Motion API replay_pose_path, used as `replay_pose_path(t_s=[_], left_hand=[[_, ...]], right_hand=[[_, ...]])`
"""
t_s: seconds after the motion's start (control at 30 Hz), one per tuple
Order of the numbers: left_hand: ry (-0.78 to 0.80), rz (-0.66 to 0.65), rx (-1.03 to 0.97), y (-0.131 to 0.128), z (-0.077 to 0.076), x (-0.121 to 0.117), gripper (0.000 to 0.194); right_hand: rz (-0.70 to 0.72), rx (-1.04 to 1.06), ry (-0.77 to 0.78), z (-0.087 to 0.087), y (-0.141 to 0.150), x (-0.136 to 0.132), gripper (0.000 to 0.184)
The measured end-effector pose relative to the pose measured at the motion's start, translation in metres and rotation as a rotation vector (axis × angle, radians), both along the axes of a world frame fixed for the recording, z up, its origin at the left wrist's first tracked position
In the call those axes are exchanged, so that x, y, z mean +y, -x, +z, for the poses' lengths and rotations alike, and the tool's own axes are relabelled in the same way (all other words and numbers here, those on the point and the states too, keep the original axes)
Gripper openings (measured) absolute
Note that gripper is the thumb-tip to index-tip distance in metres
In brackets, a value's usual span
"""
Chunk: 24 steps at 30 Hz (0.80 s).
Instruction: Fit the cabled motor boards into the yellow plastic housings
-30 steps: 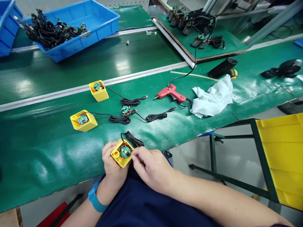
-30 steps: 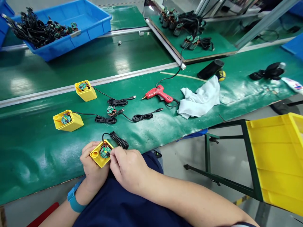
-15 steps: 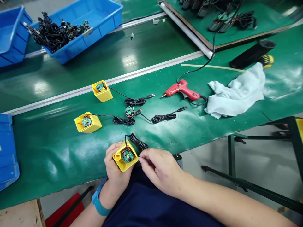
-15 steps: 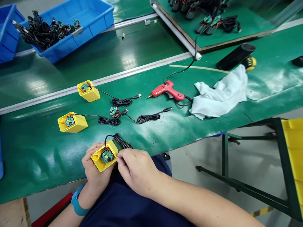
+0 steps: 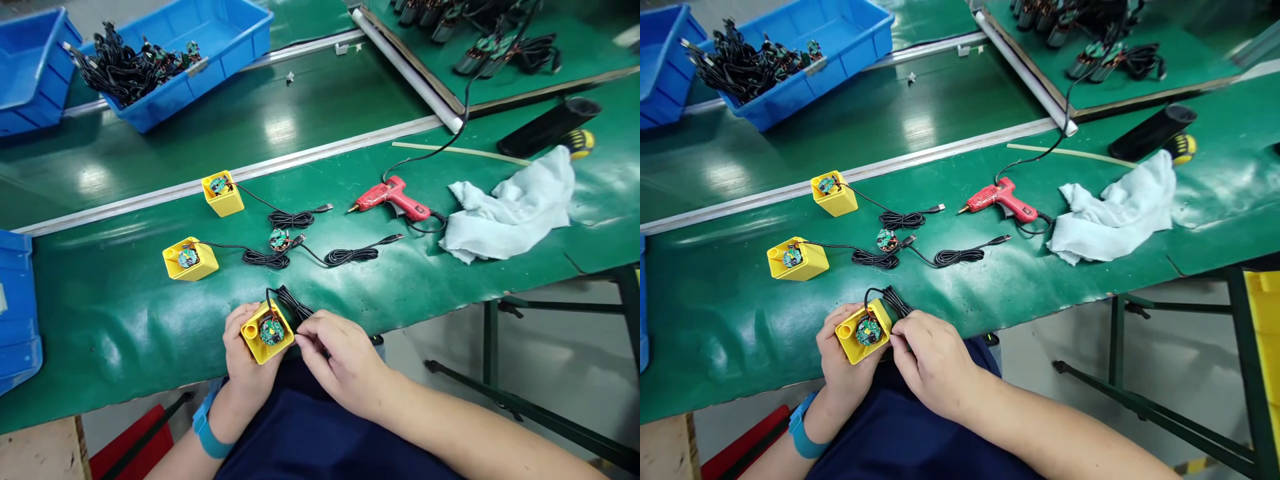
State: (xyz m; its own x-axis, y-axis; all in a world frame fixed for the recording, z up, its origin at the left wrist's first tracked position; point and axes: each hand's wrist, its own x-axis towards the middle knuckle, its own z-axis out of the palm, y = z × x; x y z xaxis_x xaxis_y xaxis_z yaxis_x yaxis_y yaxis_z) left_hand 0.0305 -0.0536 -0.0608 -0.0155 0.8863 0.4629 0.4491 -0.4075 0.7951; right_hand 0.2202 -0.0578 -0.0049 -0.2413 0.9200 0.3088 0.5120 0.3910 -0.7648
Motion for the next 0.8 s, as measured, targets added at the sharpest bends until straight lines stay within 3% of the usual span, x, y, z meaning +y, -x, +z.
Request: replay_pose_path(t_s=[0.13,0.23,0.37,0.47,0.57,0.6,0.7,0.73,0.8], left_hand=[[0.041,0.023,-0.025,0.0,-0.001,-0.003,0.07],[0.155,0.034,-0.029,0.004,-0.001,-0.003,0.073],[0.4,-0.069,-0.01,0.021,0.007,0.004,0.073],[0.488,-0.166,0.057,0.035,0.019,0.011,0.075],[0.408,-0.179,0.147,0.044,0.038,0.015,0.079],[0.346,-0.147,0.195,0.046,0.045,0.015,0.07],[0.128,-0.012,0.432,0.044,0.067,0.018,0.015],[0.077,0.011,0.514,0.042,0.073,0.019,0.006],[0.036,-0.012,0.617,0.04,0.083,0.021,0.01]], right_hand=[[-0.032,-0.11,0.016,-0.005,-0.005,-0.002,0.018],[-0.013,-0.217,0.052,-0.015,-0.007,-0.003,0.028],[0.018,-0.289,0.085,-0.027,-0.008,-0.004,0.034],[0.008,-0.283,0.1,-0.029,-0.008,-0.004,0.033],[0.012,-0.251,0.102,-0.028,-0.01,-0.003,0.031],[0.019,-0.239,0.108,-0.028,-0.011,-0.003,0.029],[0.042,-0.226,0.137,-0.027,-0.013,0.0,0.024],[0.048,-0.234,0.152,-0.026,-0.013,0.001,0.023],[0.057,-0.267,0.188,-0.021,-0.013,0.003,0.022]])
